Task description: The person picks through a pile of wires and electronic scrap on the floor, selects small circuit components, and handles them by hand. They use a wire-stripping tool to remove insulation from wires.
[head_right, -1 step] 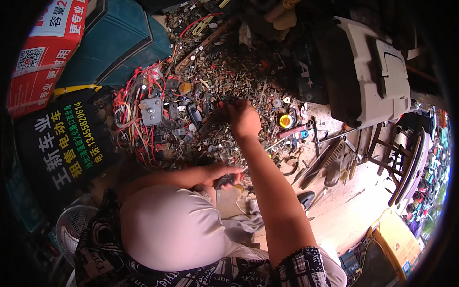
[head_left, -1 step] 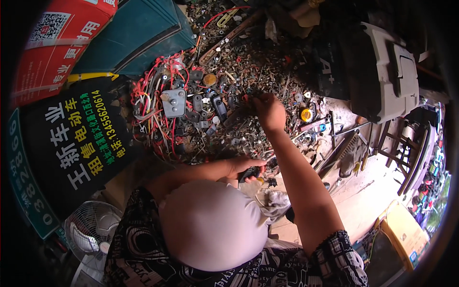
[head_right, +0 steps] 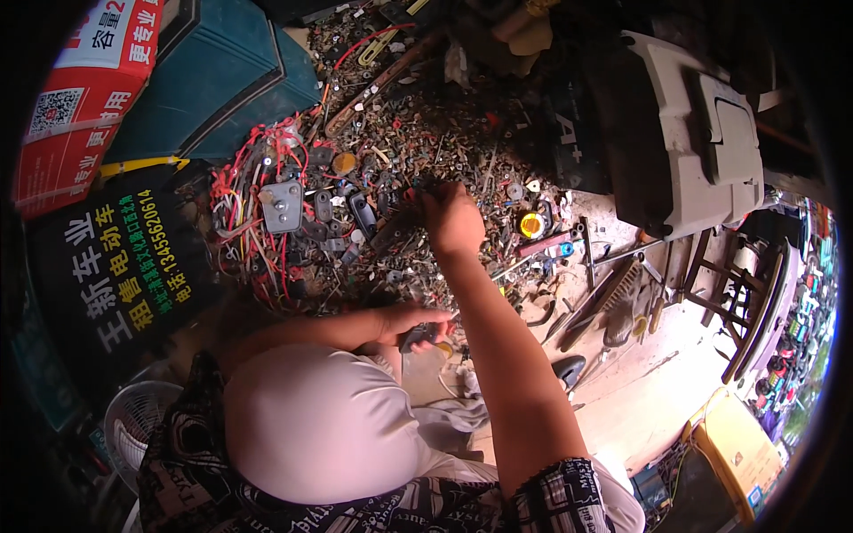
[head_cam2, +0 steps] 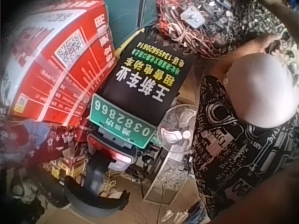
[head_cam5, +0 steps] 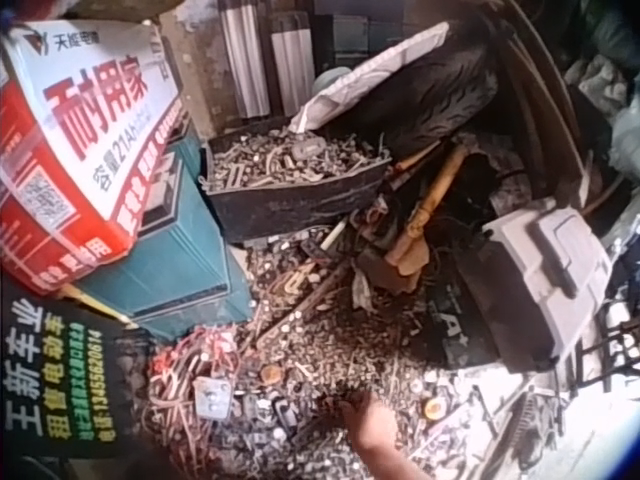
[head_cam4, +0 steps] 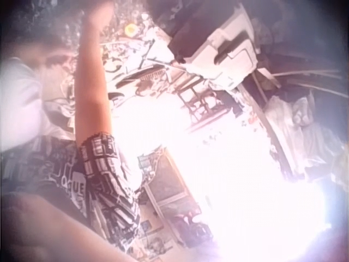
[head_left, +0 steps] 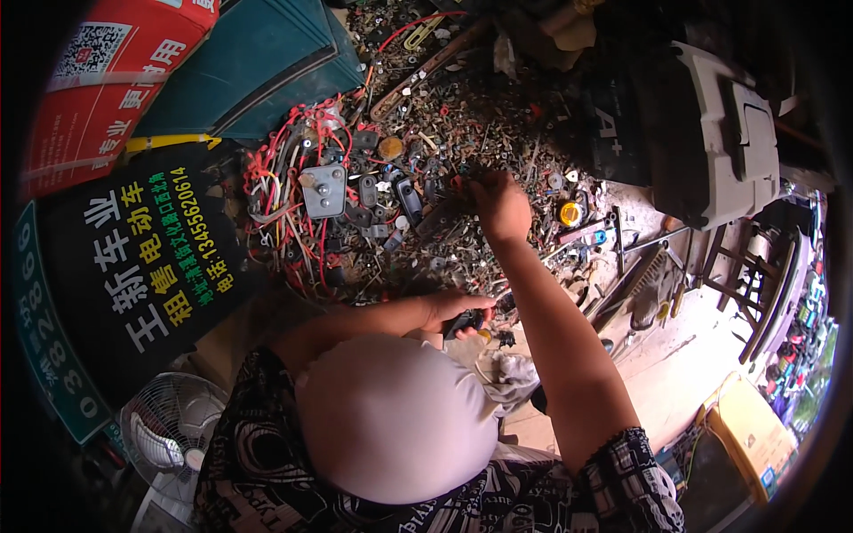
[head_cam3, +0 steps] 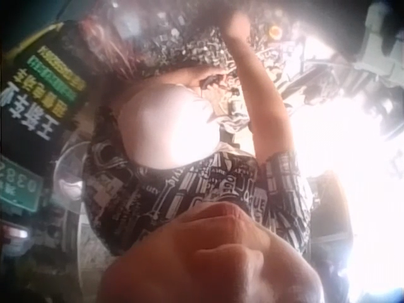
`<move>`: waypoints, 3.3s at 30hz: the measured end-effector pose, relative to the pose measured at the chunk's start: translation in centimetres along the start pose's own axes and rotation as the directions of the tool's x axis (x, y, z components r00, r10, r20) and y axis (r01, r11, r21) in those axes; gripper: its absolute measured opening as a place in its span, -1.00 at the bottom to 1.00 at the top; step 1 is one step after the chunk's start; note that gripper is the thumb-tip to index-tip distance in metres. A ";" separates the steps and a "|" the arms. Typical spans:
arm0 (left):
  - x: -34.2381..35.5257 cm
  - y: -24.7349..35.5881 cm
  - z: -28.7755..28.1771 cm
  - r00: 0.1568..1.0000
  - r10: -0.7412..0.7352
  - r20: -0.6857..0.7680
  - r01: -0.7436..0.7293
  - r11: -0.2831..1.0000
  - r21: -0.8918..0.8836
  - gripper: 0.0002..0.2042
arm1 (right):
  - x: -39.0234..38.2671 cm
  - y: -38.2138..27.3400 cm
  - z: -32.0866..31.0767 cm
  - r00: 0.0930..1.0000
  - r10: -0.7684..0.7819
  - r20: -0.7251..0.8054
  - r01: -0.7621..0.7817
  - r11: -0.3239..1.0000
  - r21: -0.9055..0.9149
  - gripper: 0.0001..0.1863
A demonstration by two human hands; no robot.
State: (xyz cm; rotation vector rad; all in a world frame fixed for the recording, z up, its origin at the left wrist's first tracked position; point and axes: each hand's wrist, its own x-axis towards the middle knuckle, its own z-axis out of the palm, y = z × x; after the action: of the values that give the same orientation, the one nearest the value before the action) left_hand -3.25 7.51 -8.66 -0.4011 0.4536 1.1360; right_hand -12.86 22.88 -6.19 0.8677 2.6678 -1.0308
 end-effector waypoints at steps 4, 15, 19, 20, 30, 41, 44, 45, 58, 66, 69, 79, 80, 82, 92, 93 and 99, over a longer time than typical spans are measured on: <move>-0.1 0.0 -0.3 0.999 -0.026 0.019 0.026 0.999 -0.030 -0.63 | 0.4 -0.3 0.3 0.999 -0.036 0.031 0.039 0.995 -0.090 -0.60; -0.3 0.1 0.0 0.999 -0.013 0.031 0.013 1.000 0.010 -0.62 | -3.0 1.5 -3.0 0.783 -0.111 0.611 -0.621 -0.168 0.765 -0.84; -0.3 0.4 0.4 1.000 -0.006 0.026 0.006 1.000 0.022 -0.61 | -3.9 1.7 -3.7 0.762 -0.144 0.631 -0.643 -0.278 0.713 -0.86; -0.3 0.3 0.4 1.000 -0.007 0.018 0.007 1.000 0.026 -0.59 | -4.0 1.7 -3.8 0.757 -0.150 0.635 -0.649 -0.278 0.708 -0.86; -0.6 0.5 0.7 0.999 0.008 0.040 -0.009 1.000 0.013 -0.60 | -4.3 2.3 -3.6 0.744 -0.215 0.633 -0.665 -0.324 0.672 -0.93; -0.5 0.5 0.5 0.999 -0.003 0.050 0.002 1.000 0.011 -0.59 | -4.3 2.4 -3.1 0.726 -0.180 0.664 -0.682 -0.306 0.664 -0.88; -0.7 0.7 0.8 0.999 0.018 0.049 -0.019 1.000 0.022 -0.59 | -4.2 2.3 -3.1 0.727 -0.178 0.664 -0.682 -0.302 0.666 -0.89; -0.8 0.7 0.9 0.999 0.018 0.049 -0.019 1.000 0.022 -0.59 | -4.3 2.2 -3.2 0.726 -0.173 0.665 -0.682 -0.298 0.668 -0.89; -0.5 0.2 0.1 1.000 -0.011 0.022 0.011 1.000 0.012 -0.61 | -5.5 -0.8 -5.8 0.909 -0.104 0.404 -0.344 0.363 0.866 -0.67; -0.2 0.0 -0.2 1.000 -0.007 0.009 0.007 0.999 0.031 -0.60 | -5.7 0.1 -6.0 0.930 -0.150 0.336 -0.130 0.720 0.682 -0.87; 0.2 -0.2 -1.2 0.995 -0.059 0.083 0.061 0.998 -0.026 -0.70 | -5.7 0.8 -4.9 0.946 -0.126 0.300 -0.125 0.709 0.694 -0.90; 1.8 -1.3 -2.4 0.991 0.086 0.105 -0.095 0.992 0.086 -0.61 | -5.7 3.6 -2.9 0.981 -0.034 0.189 0.003 0.986 0.164 -0.82; 1.8 -1.2 -2.3 0.991 0.075 0.109 -0.084 0.993 0.077 -0.61 | -5.8 3.3 -2.5 0.982 -0.032 0.188 0.001 0.986 0.165 -0.82; 1.6 -1.1 -2.0 0.992 0.074 0.104 -0.084 0.992 0.093 -0.62 | -5.6 2.8 -1.7 0.988 -0.090 0.123 0.072 0.987 0.144 -0.80; -0.1 0.0 -0.2 0.999 0.024 0.038 -0.028 0.994 0.109 -0.64 | -4.3 2.0 -0.1 0.983 -0.158 0.097 0.130 0.961 0.242 -0.77; -0.1 -0.1 -0.1 0.999 0.026 0.034 -0.030 0.993 0.116 -0.64 | -4.3 1.1 -1.0 0.968 -0.010 0.252 -0.155 0.765 0.625 -0.79; -0.2 0.2 -0.1 0.999 0.033 0.011 -0.035 0.983 0.182 -0.65 | -4.3 1.3 -2.4 0.789 -0.182 0.586 -0.612 -0.167 0.773 -0.81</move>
State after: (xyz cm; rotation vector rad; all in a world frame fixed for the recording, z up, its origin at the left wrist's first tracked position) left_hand -3.55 7.40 -8.69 -0.2299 0.5544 1.1184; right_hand -8.43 23.20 -3.71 0.8644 0.5635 -2.6865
